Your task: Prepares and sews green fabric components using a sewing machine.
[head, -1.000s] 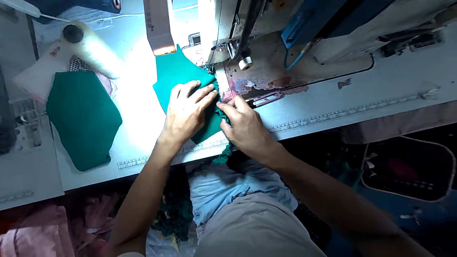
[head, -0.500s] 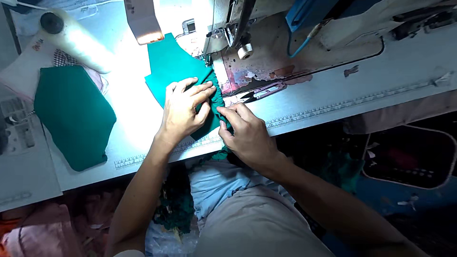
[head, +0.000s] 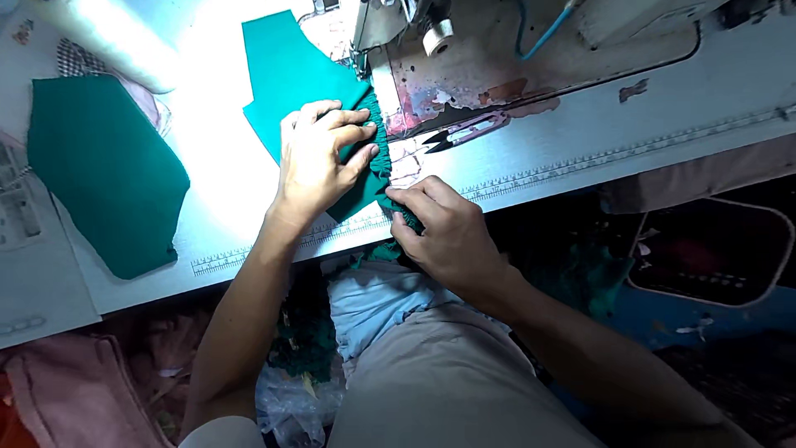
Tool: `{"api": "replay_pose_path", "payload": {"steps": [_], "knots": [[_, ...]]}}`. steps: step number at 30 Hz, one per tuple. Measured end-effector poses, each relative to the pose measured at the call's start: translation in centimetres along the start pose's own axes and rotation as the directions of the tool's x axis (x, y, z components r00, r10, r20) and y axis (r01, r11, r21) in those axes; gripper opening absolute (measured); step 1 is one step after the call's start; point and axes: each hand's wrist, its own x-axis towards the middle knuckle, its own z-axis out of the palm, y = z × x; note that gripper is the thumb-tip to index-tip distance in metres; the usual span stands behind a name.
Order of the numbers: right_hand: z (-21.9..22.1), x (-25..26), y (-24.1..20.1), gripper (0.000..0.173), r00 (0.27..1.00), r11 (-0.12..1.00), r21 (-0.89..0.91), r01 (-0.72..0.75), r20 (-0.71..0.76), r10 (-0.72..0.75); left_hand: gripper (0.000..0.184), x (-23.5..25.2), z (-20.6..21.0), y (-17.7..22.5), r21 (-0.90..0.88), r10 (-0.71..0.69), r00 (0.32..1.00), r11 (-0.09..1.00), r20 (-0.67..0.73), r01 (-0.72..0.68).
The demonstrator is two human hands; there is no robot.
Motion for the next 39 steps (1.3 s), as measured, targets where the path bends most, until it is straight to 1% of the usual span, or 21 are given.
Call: {"api": "replay_pose_path", "payload": {"steps": [3,7,11,13,16,18,21,23,25,27,28,30,31,33,35,36,37,38,39], "knots": [[0.6,0.0,-0.1,0.027,0.999,0.998,-0.051,0.046,0.003,-0.046,0.034,0.2,-0.6,0.2,-0.029,-0.027,0.998,0.999,0.06,0.029],[0.9,-0.1,0.0,0.028,0.996,0.993,-0.089,0.083,0.045,-0.079,0.049,0.2,-1.5,0.0,0.025,0.014,0.985,1.0,0.173,-0.019],[0.7,-0.1,-0.2,0.027,0.997,0.995,-0.072,0.073,0.03,-0.071,0.048,0.0,-1.4,-0.4,0.016,0.031,0.983,0.999,0.182,-0.035],[1.1,-0.2,-0.1,0.026,0.997,0.994,-0.088,0.066,0.047,-0.062,0.049,0.0,-1.5,-0.3,0.001,0.026,0.979,1.0,0.201,-0.026],[1.4,-0.3,-0.1,0.025,0.996,0.992,-0.105,0.071,0.066,-0.065,0.059,0.1,-2.0,0.0,0.025,0.024,0.967,0.999,0.254,-0.031],[0.8,-0.3,-0.4,0.025,0.996,0.993,-0.095,0.075,0.061,-0.069,0.061,0.0,-2.1,0.1,0.048,0.028,0.963,0.998,0.269,-0.043],[1.0,-0.2,-0.3,0.024,0.996,0.993,-0.089,0.079,0.058,-0.074,0.061,0.0,-1.9,0.0,0.053,0.031,0.965,0.998,0.259,-0.046],[1.6,-0.3,0.1,0.02,0.995,0.986,-0.146,0.081,0.074,-0.071,0.059,-0.1,-1.8,0.0,0.057,0.03,0.97,0.997,0.241,-0.045],[1.5,-0.1,0.0,0.021,0.993,0.968,-0.23,0.095,0.09,-0.076,0.049,-0.2,-1.5,0.0,0.062,0.037,0.982,0.997,0.186,-0.049],[1.5,-0.1,-0.3,0.022,0.986,0.952,-0.277,0.129,0.136,-0.095,0.038,-0.4,-0.9,0.3,0.094,0.039,0.993,0.994,0.109,-0.049],[1.7,0.0,-0.2,0.022,0.984,0.945,-0.293,0.145,0.141,-0.107,0.035,-0.3,-0.7,0.4,0.103,0.037,0.996,0.994,0.081,-0.045],[2.1,0.1,-0.1,0.021,0.985,0.941,-0.301,0.153,0.127,-0.119,0.033,0.0,-0.7,0.4,0.094,0.015,0.997,0.995,0.077,-0.022],[2.1,0.1,-0.1,0.02,0.985,0.942,-0.3,0.151,0.126,-0.118,0.033,0.2,-0.8,0.5,0.074,0.0,0.996,0.997,0.085,-0.006],[2.1,0.1,-0.2,0.019,0.985,0.943,-0.297,0.152,0.121,-0.12,0.032,0.6,-1.4,0.4,-0.025,-0.022,0.997,0.999,0.076,0.024],[2.1,0.3,-0.2,0.018,0.985,0.94,-0.305,0.155,0.116,-0.125,0.026,1.3,-2.0,0.2,-0.111,-0.028,0.999,0.994,-0.031,0.024],[2.1,0.3,-0.1,0.018,0.985,0.939,-0.306,0.155,0.115,-0.125,0.024,1.8,-2.1,-0.1,-0.09,-0.033,0.996,0.996,-0.081,0.025],[2.1,0.3,-0.2,0.018,0.985,0.939,-0.306,0.155,0.115,-0.125,0.026,2.1,-2.0,-0.5,-0.018,-0.044,0.994,0.999,-0.105,0.042],[2.1,0.3,-0.2,0.019,0.986,0.94,-0.306,0.154,0.112,-0.126,0.031,2.5,-2.0,-1.0,0.081,-0.071,0.994,0.994,-0.085,0.078],[2.2,0.2,-0.2,0.02,0.986,0.939,-0.307,0.154,0.107,-0.127,0.04,2.8,-2.1,-1.4,0.173,-0.116,0.993,0.978,-0.028,0.119]]}}
